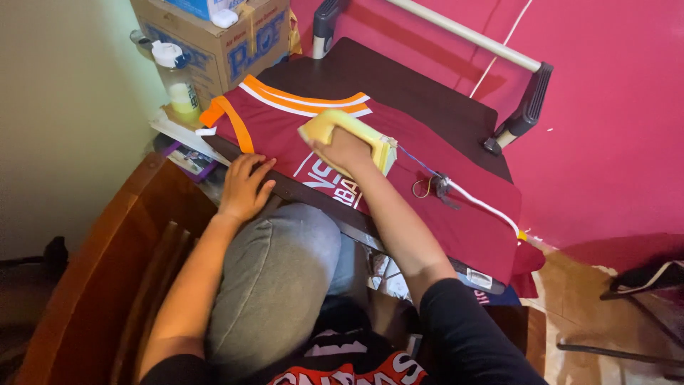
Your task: Ironing a maroon sports jersey on a flat surface to remove wrinkles.
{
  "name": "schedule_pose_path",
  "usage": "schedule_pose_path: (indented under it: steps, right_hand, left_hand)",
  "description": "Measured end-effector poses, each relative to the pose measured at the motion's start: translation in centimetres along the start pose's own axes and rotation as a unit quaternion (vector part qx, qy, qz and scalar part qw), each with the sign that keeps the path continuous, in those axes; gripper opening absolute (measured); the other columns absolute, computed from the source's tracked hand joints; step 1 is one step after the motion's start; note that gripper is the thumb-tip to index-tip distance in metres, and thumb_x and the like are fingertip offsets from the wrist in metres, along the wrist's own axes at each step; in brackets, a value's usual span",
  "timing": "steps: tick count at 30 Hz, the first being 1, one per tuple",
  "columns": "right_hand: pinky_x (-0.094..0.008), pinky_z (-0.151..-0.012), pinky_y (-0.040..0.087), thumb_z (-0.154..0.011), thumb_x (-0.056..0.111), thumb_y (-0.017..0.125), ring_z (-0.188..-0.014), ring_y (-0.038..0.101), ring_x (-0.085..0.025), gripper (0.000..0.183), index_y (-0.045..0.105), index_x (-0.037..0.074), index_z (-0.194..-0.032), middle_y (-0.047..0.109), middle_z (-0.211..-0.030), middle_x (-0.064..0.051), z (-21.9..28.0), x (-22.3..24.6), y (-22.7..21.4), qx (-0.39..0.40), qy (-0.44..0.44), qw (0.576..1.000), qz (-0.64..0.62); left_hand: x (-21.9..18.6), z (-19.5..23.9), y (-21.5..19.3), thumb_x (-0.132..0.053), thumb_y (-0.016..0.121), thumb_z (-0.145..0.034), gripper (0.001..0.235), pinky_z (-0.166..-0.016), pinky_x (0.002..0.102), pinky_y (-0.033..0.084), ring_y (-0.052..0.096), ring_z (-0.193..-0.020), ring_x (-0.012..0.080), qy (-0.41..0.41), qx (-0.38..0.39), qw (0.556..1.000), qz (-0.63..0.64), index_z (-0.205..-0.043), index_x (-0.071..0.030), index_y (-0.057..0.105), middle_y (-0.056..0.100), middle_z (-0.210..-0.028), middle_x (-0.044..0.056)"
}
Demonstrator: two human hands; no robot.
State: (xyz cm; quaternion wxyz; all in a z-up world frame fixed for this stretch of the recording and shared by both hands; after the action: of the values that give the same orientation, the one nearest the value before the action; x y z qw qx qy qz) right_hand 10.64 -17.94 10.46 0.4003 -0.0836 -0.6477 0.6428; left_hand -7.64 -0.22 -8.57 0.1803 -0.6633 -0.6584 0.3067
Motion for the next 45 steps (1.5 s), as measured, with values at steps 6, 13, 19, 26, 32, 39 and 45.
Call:
schedule_pose_path:
  steps: [6, 13, 19, 26, 32, 39, 45]
  right_hand:
    - [-0.049, -0.11, 0.047, -0.09, 0.057, 0.063, -0.133, 0.057, -0.036, 0.081, 0.053, -0.004, -0.142, 0.062, -0.139, -0.024, -0.6, -1.8, 0.3, -0.014, -0.006, 1.0, 0.016]
    - [-0.052, -0.11, 0.046, -0.085, 0.065, 0.06, -0.133, 0.058, -0.039, 0.085, 0.059, -0.001, -0.139, 0.062, -0.14, -0.024, 0.2, -0.5, -0.3, 0.072, -0.034, 0.996, 0.042]
    - [-0.052, -0.111, 0.046, -0.082, 0.075, 0.054, -0.135, 0.057, -0.037, 0.094, 0.059, 0.001, -0.139, 0.062, -0.141, -0.023, -0.8, 2.2, 0.4, 0.082, -0.052, 0.993, 0.062]
    - [-0.051, -0.111, 0.045, -0.085, 0.067, 0.061, -0.134, 0.056, -0.038, 0.087, 0.055, 0.0, -0.141, 0.061, -0.141, -0.024, -2.2, 0.4, 2.1, 0.014, -0.054, 0.998, 0.027]
    - [-0.051, -0.114, 0.041, -0.084, 0.078, 0.053, -0.138, 0.053, -0.039, 0.101, 0.053, -0.003, -0.144, 0.056, -0.146, -0.026, 2.6, -3.3, -0.6, 0.057, 0.003, 0.998, 0.041]
    - [-0.052, -0.113, 0.042, -0.086, 0.081, 0.048, -0.14, 0.051, -0.04, 0.104, 0.051, -0.003, -0.147, 0.055, -0.146, -0.028, 9.5, -7.0, -3.4, 0.092, 0.109, 0.989, 0.044]
    - [-0.054, -0.113, 0.04, -0.078, 0.076, 0.063, -0.139, 0.05, -0.044, 0.106, 0.054, -0.008, -0.142, 0.056, -0.144, -0.032, 14.2, -10.3, -5.8, 0.069, 0.204, 0.976, -0.016]
  left_hand:
    - [-0.1, -2.6, -2.2, -0.054, 0.056, -0.102, 0.054, -0.104, 0.048, 0.038, 0.055, -0.126, 0.0305, 0.019, -0.001, 0.999, -0.036, -0.14, -0.017, 0.065, 0.061, -0.127, 0.008]
    - [2.9, -4.1, -3.1, -0.05, 0.058, -0.11, 0.046, -0.114, 0.055, 0.026, 0.051, -0.135, 0.0324, -0.102, -0.002, 0.991, -0.084, -0.133, -0.012, 0.067, 0.062, -0.13, 0.01]
    - [3.0, -3.2, -2.4, -0.042, 0.063, -0.109, 0.037, -0.118, 0.056, 0.02, 0.043, -0.142, 0.0337, -0.173, -0.064, 0.982, -0.042, -0.128, -0.011, 0.068, 0.055, -0.141, 0.012]
    - [2.1, -3.3, -4.1, -0.041, 0.071, -0.106, 0.036, -0.117, 0.054, 0.019, 0.036, -0.143, 0.0365, -0.131, -0.073, 0.988, -0.04, -0.126, -0.011, 0.071, 0.047, -0.145, 0.013]
    - [0.7, -3.8, -3.8, -0.051, 0.063, -0.105, 0.038, -0.117, 0.063, 0.014, 0.042, -0.144, 0.0305, -0.04, 0.047, 0.996, -0.063, -0.13, -0.022, 0.072, 0.058, -0.14, 0.009]
    - [-1.1, -3.8, -4.0, -0.057, 0.059, -0.103, 0.043, -0.111, 0.054, 0.029, 0.055, -0.133, 0.0222, 0.009, 0.113, 0.992, -0.047, -0.131, -0.026, 0.07, 0.066, -0.133, 0.001]
    - [1.7, -3.5, -3.2, -0.06, 0.051, -0.106, 0.046, -0.11, 0.059, 0.029, 0.052, -0.136, 0.0225, -0.021, 0.117, 0.988, -0.096, -0.135, -0.029, 0.068, 0.064, -0.137, 0.002]
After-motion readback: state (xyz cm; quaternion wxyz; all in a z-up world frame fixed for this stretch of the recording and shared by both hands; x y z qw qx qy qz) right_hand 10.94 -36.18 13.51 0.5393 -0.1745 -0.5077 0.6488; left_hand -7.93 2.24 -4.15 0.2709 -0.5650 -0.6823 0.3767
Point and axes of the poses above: each hand's wrist, its own z-axis away from the middle knuckle, its own y-axis out of the palm, x = y × z, the point moved 2 cm from there along -z, towards the middle knuckle
